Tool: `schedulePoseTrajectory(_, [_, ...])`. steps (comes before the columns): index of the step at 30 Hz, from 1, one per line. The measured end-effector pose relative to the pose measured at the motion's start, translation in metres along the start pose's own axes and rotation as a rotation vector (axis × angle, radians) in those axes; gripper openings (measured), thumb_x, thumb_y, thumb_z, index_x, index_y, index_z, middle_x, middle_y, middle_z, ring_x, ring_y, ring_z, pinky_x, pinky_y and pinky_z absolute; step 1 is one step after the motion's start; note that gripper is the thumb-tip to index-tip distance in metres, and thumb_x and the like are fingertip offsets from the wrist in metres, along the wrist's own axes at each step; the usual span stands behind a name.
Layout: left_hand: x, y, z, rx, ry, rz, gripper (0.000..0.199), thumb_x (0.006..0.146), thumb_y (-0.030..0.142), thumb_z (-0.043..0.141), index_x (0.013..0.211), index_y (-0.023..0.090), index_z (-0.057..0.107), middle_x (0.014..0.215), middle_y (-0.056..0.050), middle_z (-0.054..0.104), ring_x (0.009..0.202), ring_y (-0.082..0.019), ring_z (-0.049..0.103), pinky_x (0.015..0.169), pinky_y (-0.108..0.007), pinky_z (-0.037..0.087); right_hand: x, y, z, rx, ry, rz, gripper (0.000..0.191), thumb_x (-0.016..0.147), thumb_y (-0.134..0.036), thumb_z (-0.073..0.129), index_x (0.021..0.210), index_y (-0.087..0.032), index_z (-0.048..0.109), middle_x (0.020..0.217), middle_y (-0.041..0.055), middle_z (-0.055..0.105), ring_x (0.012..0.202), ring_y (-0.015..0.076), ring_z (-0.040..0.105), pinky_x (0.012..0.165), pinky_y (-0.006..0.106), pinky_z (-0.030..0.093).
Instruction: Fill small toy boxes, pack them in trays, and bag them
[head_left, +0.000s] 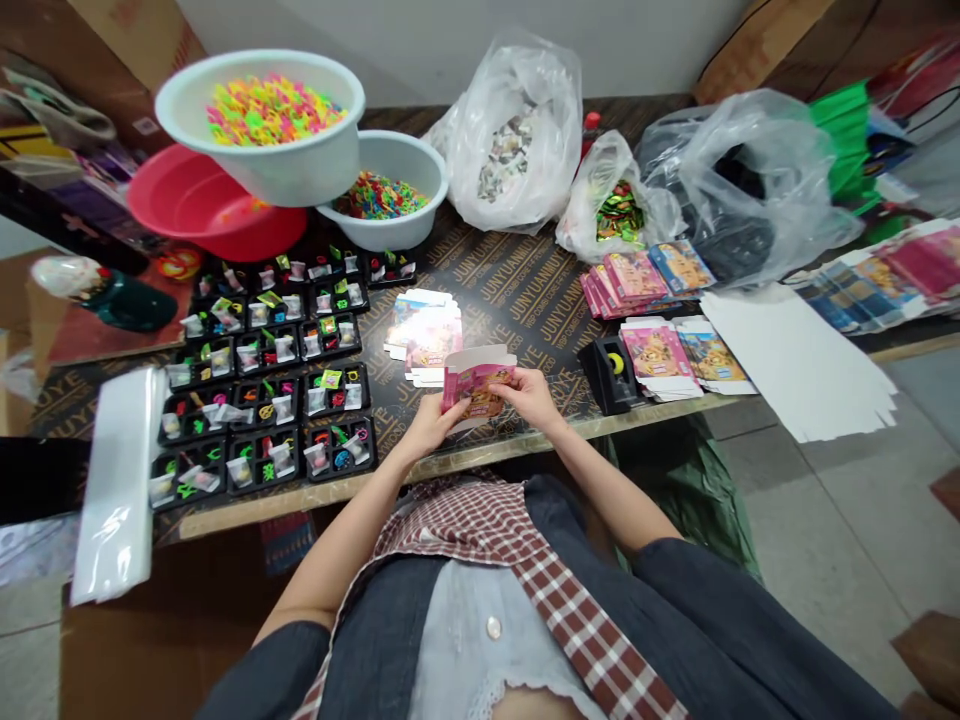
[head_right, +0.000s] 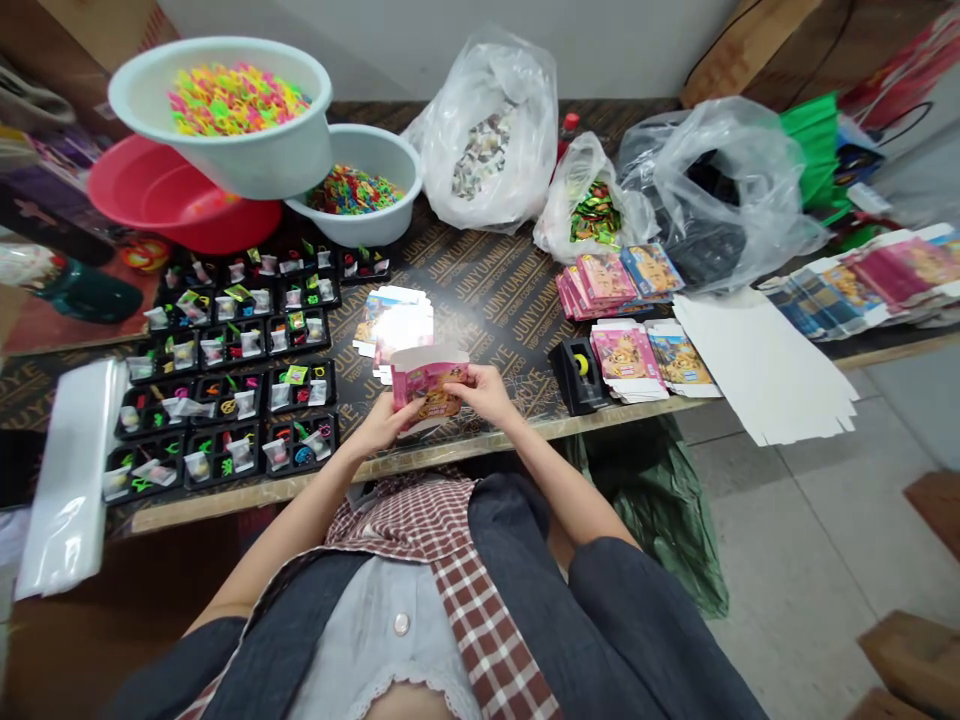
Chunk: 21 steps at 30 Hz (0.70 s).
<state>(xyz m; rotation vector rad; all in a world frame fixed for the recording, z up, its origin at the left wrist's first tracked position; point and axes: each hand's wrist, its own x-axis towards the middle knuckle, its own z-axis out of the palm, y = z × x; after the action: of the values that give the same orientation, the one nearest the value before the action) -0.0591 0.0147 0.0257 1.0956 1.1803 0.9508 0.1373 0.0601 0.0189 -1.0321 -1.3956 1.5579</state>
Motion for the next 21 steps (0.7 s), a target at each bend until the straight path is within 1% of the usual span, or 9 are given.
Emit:
schedulePoseTrajectory(1, [0.002,-0.001,0.002,0.003,0.060,0.008,0.034,0.065,0.047,0.079,0.069,0.015,0.068,0.063,0.000,0.066,0.069,-0.020,0.065,0.072,-0.032,0.052,-0.004,0.004,0.002,-0.020,0.097,-0.014,0.034,0.064,-0.050,0.084,0.078,-0.019,0.076,0.074,0.0028,0.075,0.071,0.0233,0.070,0.073,0.038,0.057])
schedulePoseTrajectory(3, [0.005,-0.003,0.008,-0.130,0.191,0.022,0.037,0.062,0.049,0.082,0.076,0.016,0.070,0.069,-0.001,0.070,0.071,-0.019,0.066,0.072,-0.030,0.053,-0.012,0.012,0.006,-0.056,0.216,-0.022,0.031,0.065,-0.048,0.082,0.074,-0.019,0.076,0.073,0.0031,0.075,0.071,0.0243,0.069,0.073,0.039,0.057])
schedulePoseTrajectory(6, [0.008,-0.003,0.018,-0.441,0.317,-0.007,0.047,0.065,0.059,0.078,0.087,0.017,0.074,0.082,-0.005,0.076,0.081,-0.022,0.071,0.077,-0.033,0.055,-0.021,0.021,0.017,-0.058,0.251,0.001,0.032,0.064,-0.049,0.082,0.075,-0.019,0.076,0.074,0.0034,0.075,0.071,0.0248,0.069,0.074,0.039,0.056])
schedulePoseTrajectory(8, [0.007,-0.003,0.024,-0.546,0.326,-0.043,0.045,0.064,0.058,0.079,0.082,0.016,0.075,0.080,-0.006,0.076,0.081,-0.023,0.072,0.077,-0.034,0.056,-0.023,0.023,0.024,0.009,0.287,-0.005,0.037,0.063,-0.052,0.082,0.080,-0.020,0.075,0.080,0.0035,0.076,0.077,0.0245,0.069,0.078,0.038,0.055])
schedulePoseTrajectory(12, [0.004,-0.002,0.024,-0.568,0.253,-0.067,0.032,0.058,0.039,0.083,0.079,0.016,0.075,0.080,-0.003,0.076,0.076,-0.019,0.070,0.076,-0.031,0.055,-0.020,0.018,0.032,0.259,0.361,0.017,0.043,0.073,-0.063,0.066,0.081,-0.021,0.072,0.087,0.0047,0.075,0.092,0.0251,0.068,0.084,0.036,0.054])
schedulePoseTrajectory(15, [0.003,0.001,0.018,-0.514,0.208,-0.098,0.029,0.056,0.028,0.079,0.081,0.017,0.074,0.077,0.001,0.073,0.069,-0.014,0.066,0.070,-0.026,0.052,-0.016,0.011,0.032,0.260,0.341,0.078,0.028,0.070,-0.049,0.067,0.071,-0.021,0.068,0.078,0.0026,0.074,0.090,0.0247,0.067,0.080,0.034,0.053])
schedulePoseTrajectory(17, [0.004,0.002,0.017,-0.467,0.193,-0.100,0.029,0.053,0.023,0.076,0.082,0.018,0.072,0.074,0.003,0.071,0.066,-0.012,0.063,0.065,-0.024,0.049,-0.015,0.007,0.031,0.227,0.344,0.073,0.017,0.067,-0.038,0.066,0.071,-0.022,0.067,0.078,0.0010,0.074,0.088,0.0238,0.067,0.080,0.033,0.052])
schedulePoseTrajectory(19, [0.006,0.002,0.020,-0.442,0.236,-0.044,0.026,0.052,0.020,0.074,0.078,0.019,0.070,0.073,0.003,0.070,0.066,-0.012,0.061,0.065,-0.024,0.048,-0.014,0.005,0.033,0.228,0.371,0.037,0.012,0.066,-0.033,0.065,0.071,-0.023,0.065,0.079,0.0012,0.075,0.086,0.0240,0.068,0.082,0.036,0.052])
schedulePoseTrajectory(21, [0.007,0.002,0.027,-0.416,0.354,0.052,0.017,0.053,0.022,0.070,0.070,0.020,0.067,0.071,0.002,0.070,0.068,-0.014,0.062,0.068,-0.027,0.049,-0.012,0.004,0.036,0.255,0.413,-0.030,0.010,0.067,-0.033,0.063,0.070,-0.023,0.062,0.080,0.0027,0.076,0.084,0.0249,0.069,0.084,0.040,0.053])
